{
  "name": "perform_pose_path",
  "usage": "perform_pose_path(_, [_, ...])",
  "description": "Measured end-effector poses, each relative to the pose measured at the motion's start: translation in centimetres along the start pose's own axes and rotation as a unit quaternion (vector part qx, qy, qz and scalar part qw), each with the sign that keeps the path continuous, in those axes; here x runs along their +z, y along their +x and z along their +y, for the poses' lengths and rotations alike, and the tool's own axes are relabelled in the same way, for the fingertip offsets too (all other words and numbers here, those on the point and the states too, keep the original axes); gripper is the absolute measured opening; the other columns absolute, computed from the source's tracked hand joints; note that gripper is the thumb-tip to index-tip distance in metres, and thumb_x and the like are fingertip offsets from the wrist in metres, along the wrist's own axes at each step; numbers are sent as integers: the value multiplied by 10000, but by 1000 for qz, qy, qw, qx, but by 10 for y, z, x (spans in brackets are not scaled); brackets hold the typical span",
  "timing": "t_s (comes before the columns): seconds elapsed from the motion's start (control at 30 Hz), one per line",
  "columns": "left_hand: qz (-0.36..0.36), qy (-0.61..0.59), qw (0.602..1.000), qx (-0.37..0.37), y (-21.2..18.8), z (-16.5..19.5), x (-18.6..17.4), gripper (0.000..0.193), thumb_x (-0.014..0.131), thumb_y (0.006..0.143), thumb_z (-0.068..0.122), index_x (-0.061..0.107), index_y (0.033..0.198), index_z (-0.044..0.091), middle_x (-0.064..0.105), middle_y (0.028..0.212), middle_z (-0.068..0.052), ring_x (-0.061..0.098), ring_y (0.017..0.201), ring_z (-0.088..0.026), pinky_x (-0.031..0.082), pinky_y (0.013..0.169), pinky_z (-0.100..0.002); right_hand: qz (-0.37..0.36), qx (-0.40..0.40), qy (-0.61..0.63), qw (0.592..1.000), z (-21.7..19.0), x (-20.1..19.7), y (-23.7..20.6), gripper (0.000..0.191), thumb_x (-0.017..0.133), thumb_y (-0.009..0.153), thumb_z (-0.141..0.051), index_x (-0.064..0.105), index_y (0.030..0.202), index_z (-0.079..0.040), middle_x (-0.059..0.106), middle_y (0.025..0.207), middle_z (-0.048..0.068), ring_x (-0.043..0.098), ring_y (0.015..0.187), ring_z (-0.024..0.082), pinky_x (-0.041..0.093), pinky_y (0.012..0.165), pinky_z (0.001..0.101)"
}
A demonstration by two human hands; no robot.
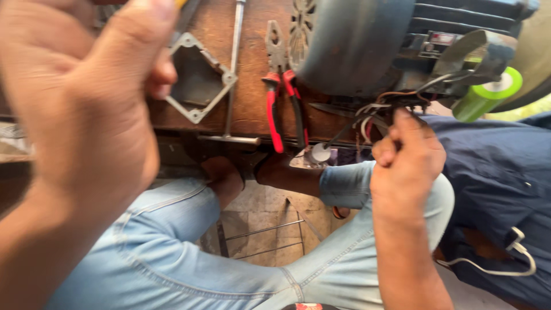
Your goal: The person is repairing an electric motor by connecting wires and tightening screws. They use pliers to strip and twist wires, and a T-handle wrench to tighten terminal screws on the motor's junction box.
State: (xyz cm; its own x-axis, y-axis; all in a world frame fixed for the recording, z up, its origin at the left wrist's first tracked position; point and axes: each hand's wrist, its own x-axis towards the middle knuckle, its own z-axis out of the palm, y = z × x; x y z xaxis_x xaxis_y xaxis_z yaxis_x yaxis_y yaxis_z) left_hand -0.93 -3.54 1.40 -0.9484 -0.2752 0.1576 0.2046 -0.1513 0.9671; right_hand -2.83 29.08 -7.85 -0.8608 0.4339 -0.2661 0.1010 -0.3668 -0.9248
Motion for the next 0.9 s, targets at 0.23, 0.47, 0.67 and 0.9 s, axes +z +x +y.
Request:
perform_pose_path(0.23, [-5, -29, 998, 53, 8, -1, 4, 75, 702, 1056, 90, 649, 1042, 39, 646, 927, 5, 549, 712, -31, 452, 625, -205, 50, -397, -302, 865, 8, 19, -71, 147, 594, 1046, -64, 610, 1145, 43, 581, 821, 67, 444, 591, 130, 357, 544, 289])
perform_pose_path(0.47, [13, -4, 997, 77, 11, -15, -15, 117, 687, 1078, 78, 607, 1147, 27, 630, 985, -11, 531, 746, -31, 452, 631, -194, -255, -443, -613, 602, 42, 78, -70, 400, 817, 839, -266, 658, 1133, -46, 615, 1243, 204, 648, 1063, 406, 543, 853, 488])
perform_pose_path(0.67, [7, -7, 996, 85, 8, -20, -25, 199, 674, 1111, 22, 548, 1262, -6, 568, 1109, -36, 498, 802, -19, 448, 693, -175, -282, -243, -726, 579, 49, 105, -49, 542, 836, 746, -314, 618, 1168, -54, 555, 1231, 216, 627, 1031, 445, 522, 814, 545])
perform_pose_path(0.9, [-69, 89, 993, 20, -21, -11, 2, 263, 654, 1005, 66, 581, 1254, 22, 596, 1045, -3, 498, 723, -14, 425, 611, -162, -393, 169, -197, 882, 23, 29, -70, 600, 616, 772, -26, 646, 1371, -28, 588, 1128, 197, 583, 836, 262, 552, 683, 387])
